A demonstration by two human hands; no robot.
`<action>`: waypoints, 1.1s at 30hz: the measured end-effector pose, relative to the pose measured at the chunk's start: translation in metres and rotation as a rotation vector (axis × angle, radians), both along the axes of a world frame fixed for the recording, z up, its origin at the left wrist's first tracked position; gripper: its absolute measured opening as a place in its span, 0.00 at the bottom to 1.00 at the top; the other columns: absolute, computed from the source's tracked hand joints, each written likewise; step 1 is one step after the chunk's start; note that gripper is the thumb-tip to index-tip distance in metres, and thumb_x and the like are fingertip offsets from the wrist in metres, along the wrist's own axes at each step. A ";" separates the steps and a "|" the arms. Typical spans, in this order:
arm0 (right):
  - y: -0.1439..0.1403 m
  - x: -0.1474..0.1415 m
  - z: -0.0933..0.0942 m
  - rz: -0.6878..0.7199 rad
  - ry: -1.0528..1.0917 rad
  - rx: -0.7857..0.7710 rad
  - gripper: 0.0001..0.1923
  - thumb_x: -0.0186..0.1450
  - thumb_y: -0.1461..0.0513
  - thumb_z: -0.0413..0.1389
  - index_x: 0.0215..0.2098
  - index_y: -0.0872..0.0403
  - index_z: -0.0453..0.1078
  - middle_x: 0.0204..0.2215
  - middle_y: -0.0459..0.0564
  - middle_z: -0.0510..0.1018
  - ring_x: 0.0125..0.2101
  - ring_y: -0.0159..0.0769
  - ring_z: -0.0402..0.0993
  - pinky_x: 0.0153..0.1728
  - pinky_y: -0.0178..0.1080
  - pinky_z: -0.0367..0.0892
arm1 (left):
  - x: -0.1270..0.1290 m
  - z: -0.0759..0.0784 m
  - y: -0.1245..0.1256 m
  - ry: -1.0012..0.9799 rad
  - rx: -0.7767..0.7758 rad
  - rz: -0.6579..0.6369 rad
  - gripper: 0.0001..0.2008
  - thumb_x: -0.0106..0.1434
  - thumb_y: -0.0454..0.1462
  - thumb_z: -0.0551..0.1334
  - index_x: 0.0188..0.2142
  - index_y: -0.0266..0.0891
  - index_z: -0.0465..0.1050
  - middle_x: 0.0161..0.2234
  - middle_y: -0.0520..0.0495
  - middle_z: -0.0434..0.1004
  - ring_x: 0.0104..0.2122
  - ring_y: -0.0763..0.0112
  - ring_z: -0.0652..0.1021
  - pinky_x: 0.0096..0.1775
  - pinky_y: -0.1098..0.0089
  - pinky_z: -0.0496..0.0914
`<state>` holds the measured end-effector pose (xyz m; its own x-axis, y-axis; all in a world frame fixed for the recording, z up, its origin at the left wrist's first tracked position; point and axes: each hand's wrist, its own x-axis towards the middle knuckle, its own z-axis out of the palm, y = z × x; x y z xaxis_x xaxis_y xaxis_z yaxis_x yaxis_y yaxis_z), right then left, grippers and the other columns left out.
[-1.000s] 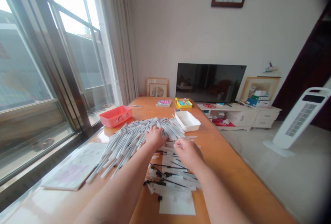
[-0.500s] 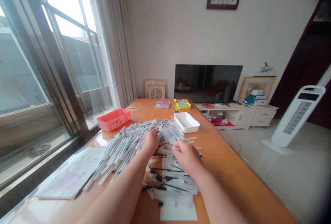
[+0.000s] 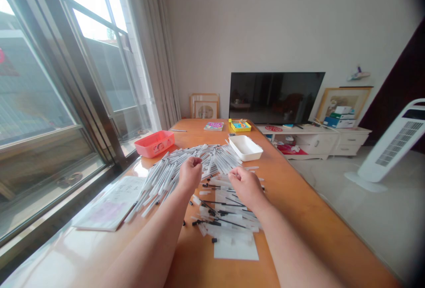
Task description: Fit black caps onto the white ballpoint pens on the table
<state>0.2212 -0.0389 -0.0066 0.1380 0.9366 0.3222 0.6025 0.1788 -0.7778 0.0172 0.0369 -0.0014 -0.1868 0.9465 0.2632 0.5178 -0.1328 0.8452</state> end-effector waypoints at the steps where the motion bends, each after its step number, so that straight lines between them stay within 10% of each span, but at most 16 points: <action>1: 0.002 0.000 -0.001 -0.001 0.068 -0.001 0.11 0.64 0.54 0.55 0.36 0.50 0.76 0.25 0.47 0.79 0.28 0.39 0.72 0.30 0.37 0.60 | 0.002 0.005 -0.007 -0.036 -0.012 -0.023 0.14 0.57 0.35 0.58 0.41 0.36 0.78 0.31 0.46 0.79 0.30 0.68 0.77 0.34 0.70 0.68; 8: 0.003 0.000 0.006 0.026 0.722 -0.115 0.21 0.64 0.50 0.57 0.49 0.54 0.74 0.30 0.49 0.79 0.27 0.35 0.69 0.26 0.35 0.62 | 0.008 0.038 -0.051 -0.529 -0.273 -0.422 0.12 0.51 0.37 0.67 0.36 0.36 0.77 0.28 0.49 0.77 0.25 0.75 0.73 0.29 0.74 0.61; 15: -0.003 -0.004 0.015 0.124 1.027 -0.123 0.22 0.58 0.48 0.66 0.40 0.56 0.75 0.27 0.49 0.78 0.25 0.30 0.66 0.24 0.31 0.60 | 0.007 0.026 -0.059 -0.618 -0.303 -0.554 0.15 0.53 0.41 0.71 0.38 0.36 0.77 0.32 0.47 0.78 0.28 0.75 0.72 0.31 0.73 0.62; 33: -0.003 0.003 0.011 0.033 0.695 -0.093 0.29 0.62 0.35 0.55 0.26 0.52 0.65 0.16 0.42 0.64 0.18 0.30 0.55 0.18 0.35 0.51 | 0.010 0.016 -0.060 -0.202 -0.001 -0.605 0.13 0.61 0.47 0.67 0.36 0.39 0.76 0.31 0.50 0.75 0.30 0.72 0.71 0.33 0.73 0.66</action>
